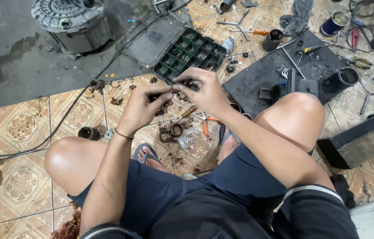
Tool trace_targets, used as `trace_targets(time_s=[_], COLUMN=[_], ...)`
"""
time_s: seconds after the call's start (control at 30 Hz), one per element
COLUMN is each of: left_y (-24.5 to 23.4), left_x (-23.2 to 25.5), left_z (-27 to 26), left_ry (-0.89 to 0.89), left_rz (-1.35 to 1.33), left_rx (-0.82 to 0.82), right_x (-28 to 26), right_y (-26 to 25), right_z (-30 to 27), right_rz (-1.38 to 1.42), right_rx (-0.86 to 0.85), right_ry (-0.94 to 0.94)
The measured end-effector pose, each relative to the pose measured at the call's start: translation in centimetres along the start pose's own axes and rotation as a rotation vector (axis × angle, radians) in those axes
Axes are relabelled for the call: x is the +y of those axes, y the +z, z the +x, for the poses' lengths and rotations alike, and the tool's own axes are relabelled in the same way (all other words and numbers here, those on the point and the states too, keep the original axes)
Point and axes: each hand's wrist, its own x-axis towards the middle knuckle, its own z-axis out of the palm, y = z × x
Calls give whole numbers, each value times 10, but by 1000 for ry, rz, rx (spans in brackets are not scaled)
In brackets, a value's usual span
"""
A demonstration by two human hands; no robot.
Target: The person sits on the floor and uses their hands to separate and clean copper wire from small electrical components. They repeatedly pull the wire apart and place the cleaned pieces on the floor.
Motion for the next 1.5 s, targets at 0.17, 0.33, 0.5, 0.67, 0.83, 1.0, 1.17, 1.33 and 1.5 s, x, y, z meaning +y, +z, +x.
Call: trace_targets(time_s=[0.17,0.33,0.5,0.67,0.83,1.0,1.17,1.33,1.5], left_y=[20,43,60,64,79,78,69,42,32], left_x=[-22,-41,-43,-37,-42,-41,-33,-9,16], left_z=[2,8,11,11,13,15,18,12,6], left_ry=[-55,16,-70,-86,-100,-42,90,238,500], left_rz=[-70,-84,-80,-134,-208,-304,-369,-362,86], left_rx=[114,239,340,380,421,440,466,500,710], right_x=[3,11,13,23,34,29,-8,-20,-34], right_y=[10,16,18,16,22,23,22,10,10], right_z=[-4,-9,-13,-14,-19,-20,-10,-10,-11], right_rz=[-4,-26,-86,34,114,186,217,121,229], right_rx=[116,203,258,247,268,300,223,25,105], right_ry=[97,209,219,245,271,298,269,93,59])
